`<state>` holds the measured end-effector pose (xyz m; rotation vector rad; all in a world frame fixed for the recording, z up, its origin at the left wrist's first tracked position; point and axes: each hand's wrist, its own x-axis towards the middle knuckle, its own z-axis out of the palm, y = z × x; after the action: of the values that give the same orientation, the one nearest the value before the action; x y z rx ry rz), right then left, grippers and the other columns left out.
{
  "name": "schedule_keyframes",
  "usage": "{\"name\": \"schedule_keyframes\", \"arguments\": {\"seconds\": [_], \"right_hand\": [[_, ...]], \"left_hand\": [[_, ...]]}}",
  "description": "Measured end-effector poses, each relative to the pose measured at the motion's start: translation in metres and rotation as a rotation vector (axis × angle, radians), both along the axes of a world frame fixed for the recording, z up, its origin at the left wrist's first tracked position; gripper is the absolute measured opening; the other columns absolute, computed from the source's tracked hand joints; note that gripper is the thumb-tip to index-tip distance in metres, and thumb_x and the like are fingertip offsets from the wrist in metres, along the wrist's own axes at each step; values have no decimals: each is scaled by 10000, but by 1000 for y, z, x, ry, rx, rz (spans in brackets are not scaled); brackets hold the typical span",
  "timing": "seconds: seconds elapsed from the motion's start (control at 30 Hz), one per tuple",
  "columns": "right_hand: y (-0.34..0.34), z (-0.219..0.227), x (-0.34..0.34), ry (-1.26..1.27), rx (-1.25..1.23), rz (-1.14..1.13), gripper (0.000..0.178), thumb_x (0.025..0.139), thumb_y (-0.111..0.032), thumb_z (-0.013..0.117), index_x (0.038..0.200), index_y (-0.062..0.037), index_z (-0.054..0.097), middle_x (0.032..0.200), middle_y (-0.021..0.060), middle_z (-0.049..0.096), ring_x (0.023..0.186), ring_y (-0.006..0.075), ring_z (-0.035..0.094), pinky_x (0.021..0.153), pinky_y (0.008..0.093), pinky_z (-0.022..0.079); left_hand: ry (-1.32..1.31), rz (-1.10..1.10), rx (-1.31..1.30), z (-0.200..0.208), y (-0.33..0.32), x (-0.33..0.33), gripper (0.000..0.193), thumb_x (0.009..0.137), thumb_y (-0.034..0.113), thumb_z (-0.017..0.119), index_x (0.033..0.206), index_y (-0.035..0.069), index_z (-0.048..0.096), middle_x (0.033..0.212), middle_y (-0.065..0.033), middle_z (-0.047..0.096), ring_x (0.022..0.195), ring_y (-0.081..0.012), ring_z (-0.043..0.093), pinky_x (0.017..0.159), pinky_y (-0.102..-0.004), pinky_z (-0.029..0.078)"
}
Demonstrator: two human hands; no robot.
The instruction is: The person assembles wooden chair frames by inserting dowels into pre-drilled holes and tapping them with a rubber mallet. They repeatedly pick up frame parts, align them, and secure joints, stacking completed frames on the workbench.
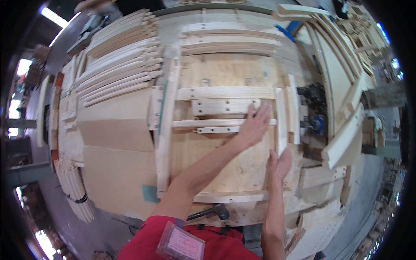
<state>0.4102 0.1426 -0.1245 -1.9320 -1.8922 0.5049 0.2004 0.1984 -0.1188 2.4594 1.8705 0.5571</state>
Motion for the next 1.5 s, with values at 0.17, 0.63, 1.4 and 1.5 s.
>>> {"name": "schedule_keyframes", "arguments": {"seconds": [0.17,0.63,1.4,1.5], "right_hand": [[-18,26,-38,7,243,79,783,845,-347,790,1436,62,479,1413,297,512,1319,483,453,1107,530,372],[108,32,-274,-14,243,679,572,809,-564,739,1092,-66,738,1113,131,688,1098,319,584,1038,449,390],[104,48,-269,15,316,633,426,853,-484,714,984,-81,757,1017,119,684,1009,317,589,970,457,403],[99,49,-260,10,353,627,422,853,-483,715,968,-79,756,1002,119,686,1003,320,595,961,457,407]], "left_hand": [[-415,99,105,13,-142,-15,499,885,189,710,1313,-22,564,1456,-237,470,1398,-403,418,1156,-557,334],[-124,645,-101,56,-374,-76,723,811,393,819,1356,11,536,1232,-208,579,1069,-393,594,928,-482,499],[-296,337,-303,86,-415,-54,371,854,232,755,1135,43,602,970,-150,577,905,-337,600,795,-471,478],[-341,338,-467,91,-463,-20,322,831,260,771,1057,83,626,923,-115,585,861,-321,610,746,-449,490]]}}
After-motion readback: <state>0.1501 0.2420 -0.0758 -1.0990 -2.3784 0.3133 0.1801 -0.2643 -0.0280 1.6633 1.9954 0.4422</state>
